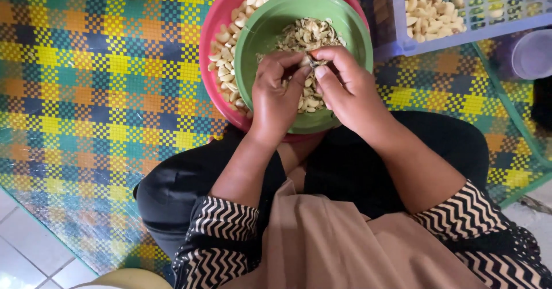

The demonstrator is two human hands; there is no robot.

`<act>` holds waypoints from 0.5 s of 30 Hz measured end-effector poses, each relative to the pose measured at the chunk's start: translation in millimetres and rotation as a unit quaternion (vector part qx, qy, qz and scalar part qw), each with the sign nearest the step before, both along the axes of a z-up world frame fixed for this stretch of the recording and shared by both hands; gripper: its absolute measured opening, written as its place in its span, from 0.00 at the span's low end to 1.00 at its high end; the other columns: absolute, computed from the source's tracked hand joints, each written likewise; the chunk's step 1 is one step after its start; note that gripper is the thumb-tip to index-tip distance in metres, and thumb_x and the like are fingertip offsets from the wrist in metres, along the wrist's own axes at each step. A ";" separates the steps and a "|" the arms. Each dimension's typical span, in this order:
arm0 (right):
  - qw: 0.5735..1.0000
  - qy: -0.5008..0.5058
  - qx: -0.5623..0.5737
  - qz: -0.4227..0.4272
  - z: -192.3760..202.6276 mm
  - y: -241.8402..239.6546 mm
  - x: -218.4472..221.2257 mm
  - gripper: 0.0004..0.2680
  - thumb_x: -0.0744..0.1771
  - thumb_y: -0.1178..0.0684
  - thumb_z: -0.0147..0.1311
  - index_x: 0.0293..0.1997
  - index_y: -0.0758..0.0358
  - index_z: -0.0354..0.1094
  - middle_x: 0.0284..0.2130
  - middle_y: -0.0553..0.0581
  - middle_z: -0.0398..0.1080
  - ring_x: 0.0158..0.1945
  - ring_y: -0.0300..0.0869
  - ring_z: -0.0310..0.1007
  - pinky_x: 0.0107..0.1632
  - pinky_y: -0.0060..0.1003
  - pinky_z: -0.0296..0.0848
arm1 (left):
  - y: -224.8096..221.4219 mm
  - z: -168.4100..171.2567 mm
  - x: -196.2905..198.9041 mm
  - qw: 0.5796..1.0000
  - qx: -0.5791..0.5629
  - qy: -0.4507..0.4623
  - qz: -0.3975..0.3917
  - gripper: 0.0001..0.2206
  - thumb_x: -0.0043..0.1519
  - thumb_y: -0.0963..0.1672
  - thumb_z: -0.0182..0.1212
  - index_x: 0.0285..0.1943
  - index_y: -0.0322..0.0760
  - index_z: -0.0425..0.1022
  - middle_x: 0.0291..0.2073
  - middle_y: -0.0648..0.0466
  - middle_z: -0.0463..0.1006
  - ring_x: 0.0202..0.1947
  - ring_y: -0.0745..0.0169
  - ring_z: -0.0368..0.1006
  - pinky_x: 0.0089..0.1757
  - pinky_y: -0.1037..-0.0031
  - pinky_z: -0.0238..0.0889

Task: A person sits on the floor sorting and cleaning garlic cloves, removing skins and placing them into bowls.

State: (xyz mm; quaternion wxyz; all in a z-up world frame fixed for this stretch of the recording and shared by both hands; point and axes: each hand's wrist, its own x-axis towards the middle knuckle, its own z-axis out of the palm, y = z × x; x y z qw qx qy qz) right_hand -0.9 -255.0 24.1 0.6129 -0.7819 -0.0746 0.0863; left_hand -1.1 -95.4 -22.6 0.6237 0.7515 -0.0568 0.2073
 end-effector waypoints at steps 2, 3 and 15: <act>0.999 0.029 0.038 0.003 -5.1 -0.8 0.3 0.08 0.73 0.60 0.42 0.58 0.64 0.63 0.25 0.59 0.69 0.20 0.38 0.69 0.22 0.29 0.69 | 0.1 3.2 0.4 0.998 0.041 -0.039 0.007 0.10 0.60 0.37 0.71 0.49 0.30 0.80 0.42 0.47 0.77 0.47 0.48 0.80 0.47 0.67 0.76; 0.996 0.057 0.074 0.006 -7.3 -1.1 1.3 0.08 0.73 0.60 0.41 0.58 0.64 0.62 0.26 0.60 0.68 0.20 0.37 0.67 0.19 0.27 0.66 | 0.2 5.1 1.6 0.994 0.080 -0.079 0.014 0.10 0.60 0.36 0.71 0.50 0.32 0.80 0.42 0.48 0.77 0.47 0.47 0.80 0.47 0.67 0.77; 0.961 0.144 0.236 -0.009 2.1 -7.7 10.3 0.09 0.73 0.58 0.41 0.59 0.68 0.58 0.24 0.61 0.64 0.15 0.36 0.61 0.12 0.26 0.59 | -0.5 -5.7 0.4 0.990 -0.128 0.042 -0.044 0.10 0.64 0.39 0.68 0.54 0.37 0.79 0.48 0.50 0.78 0.51 0.58 0.78 0.52 0.67 0.74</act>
